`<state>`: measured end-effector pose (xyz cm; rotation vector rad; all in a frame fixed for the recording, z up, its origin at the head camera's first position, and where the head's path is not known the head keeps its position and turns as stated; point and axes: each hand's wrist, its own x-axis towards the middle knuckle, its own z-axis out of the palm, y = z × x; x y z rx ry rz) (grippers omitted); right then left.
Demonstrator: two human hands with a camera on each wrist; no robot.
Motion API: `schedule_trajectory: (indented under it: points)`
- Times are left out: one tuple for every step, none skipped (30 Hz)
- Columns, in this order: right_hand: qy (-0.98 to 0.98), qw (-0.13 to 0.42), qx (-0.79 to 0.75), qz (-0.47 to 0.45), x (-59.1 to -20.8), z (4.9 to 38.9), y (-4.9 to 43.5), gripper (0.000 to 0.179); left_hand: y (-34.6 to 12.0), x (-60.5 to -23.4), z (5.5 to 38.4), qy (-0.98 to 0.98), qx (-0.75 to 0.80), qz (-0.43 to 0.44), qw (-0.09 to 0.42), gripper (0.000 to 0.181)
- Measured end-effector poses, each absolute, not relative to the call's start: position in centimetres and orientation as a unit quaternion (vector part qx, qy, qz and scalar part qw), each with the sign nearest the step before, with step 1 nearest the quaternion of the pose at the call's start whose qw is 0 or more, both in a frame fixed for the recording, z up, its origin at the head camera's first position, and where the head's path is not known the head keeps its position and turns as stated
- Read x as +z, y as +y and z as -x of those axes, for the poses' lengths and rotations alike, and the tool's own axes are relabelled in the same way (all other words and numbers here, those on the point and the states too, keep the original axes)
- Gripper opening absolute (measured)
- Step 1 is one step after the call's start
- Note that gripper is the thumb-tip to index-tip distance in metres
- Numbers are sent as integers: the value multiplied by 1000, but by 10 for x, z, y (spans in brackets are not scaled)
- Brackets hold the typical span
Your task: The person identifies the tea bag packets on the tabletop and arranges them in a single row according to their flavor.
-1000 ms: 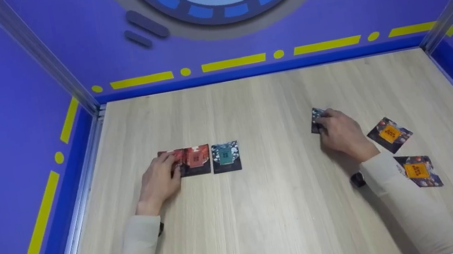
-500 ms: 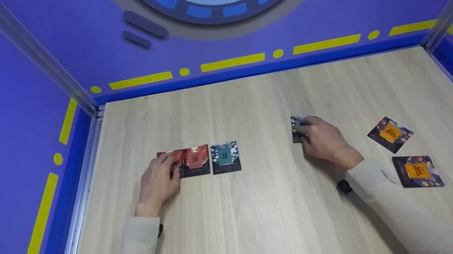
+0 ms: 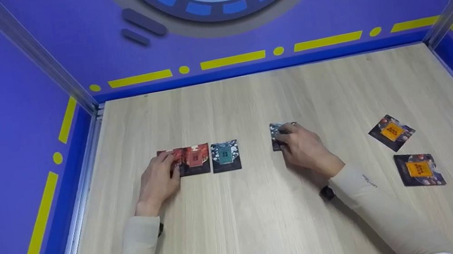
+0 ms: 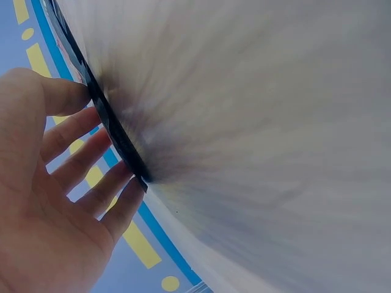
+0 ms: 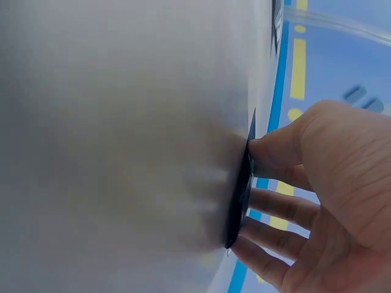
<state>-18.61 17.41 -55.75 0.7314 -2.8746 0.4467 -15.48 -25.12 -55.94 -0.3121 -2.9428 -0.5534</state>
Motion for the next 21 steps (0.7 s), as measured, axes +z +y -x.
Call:
schedule_trajectory:
  points:
    - [-955, 68, 151, -247, -557, 185, 170, 34, -251, -559, 155, -976, -183, 102, 64, 34]
    - [-954, 64, 152, -250, -557, 184, 166, 35, -251, -559, 155, -976, -183, 102, 63, 33]
    - [-953, 62, 153, -253, -557, 183, 163, 35, -252, -559, 155, -976, -183, 102, 63, 33]
    - [-953, 58, 154, -255, -557, 181, 159, 35, -252, -558, 155, -976, -184, 102, 62, 33]
    - [-952, 56, 154, -257, -557, 180, 155, 35, -252, -558, 154, -976, -184, 102, 62, 33]
    - [-952, 53, 154, -258, -557, 180, 151, 35, -251, -558, 154, -975, -184, 103, 62, 33]
    - [-952, 50, 153, -258, -557, 179, 147, 35, -251, -558, 154, -975, -185, 103, 63, 33]
    - [-953, 47, 153, -258, -557, 178, 143, 35, -251, -557, 154, -975, -185, 104, 63, 32]
    - [-953, 44, 152, -258, -557, 177, 140, 35, -251, -557, 154, -975, -185, 104, 63, 32]
    - [-954, 41, 151, -257, -556, 177, 136, 34, -251, -557, 154, -975, -186, 103, 63, 32]
    - [-954, 39, 149, -257, -556, 176, 133, 34, -251, -557, 154, -975, -186, 103, 63, 32]
    - [-954, 39, 146, -258, -556, 176, 129, 34, -251, -557, 154, -975, -187, 103, 63, 32]
    - [-954, 39, 144, -260, -556, 175, 126, 34, -251, -557, 154, -975, -187, 103, 63, 32]
    - [-954, 40, 142, -262, -556, 174, 123, 34, -251, -557, 154, -975, -187, 102, 64, 33]
    - [-953, 40, 139, -265, -555, 173, 120, 33, -251, -557, 154, -975, -188, 102, 64, 33]
    - [-953, 40, 138, -267, -555, 173, 117, 33, -251, -557, 154, -975, -188, 102, 63, 34]
    - [-952, 40, 137, -270, -555, 172, 114, 33, -251, -557, 154, -975, -189, 101, 63, 34]
    - [-952, 39, 137, -272, -555, 171, 111, 33, -251, -557, 154, -975, -189, 101, 63, 34]
    - [-951, 36, 138, -274, -555, 170, 108, 33, -251, -557, 154, -975, -189, 101, 64, 34]
    - [-951, 36, 139, -276, -555, 170, 105, 33, -251, -557, 154, -974, -189, 102, 65, 34]
    - [-951, 34, 136, -276, -555, 169, 102, 33, -251, -558, 154, -974, -190, 103, 66, 33]
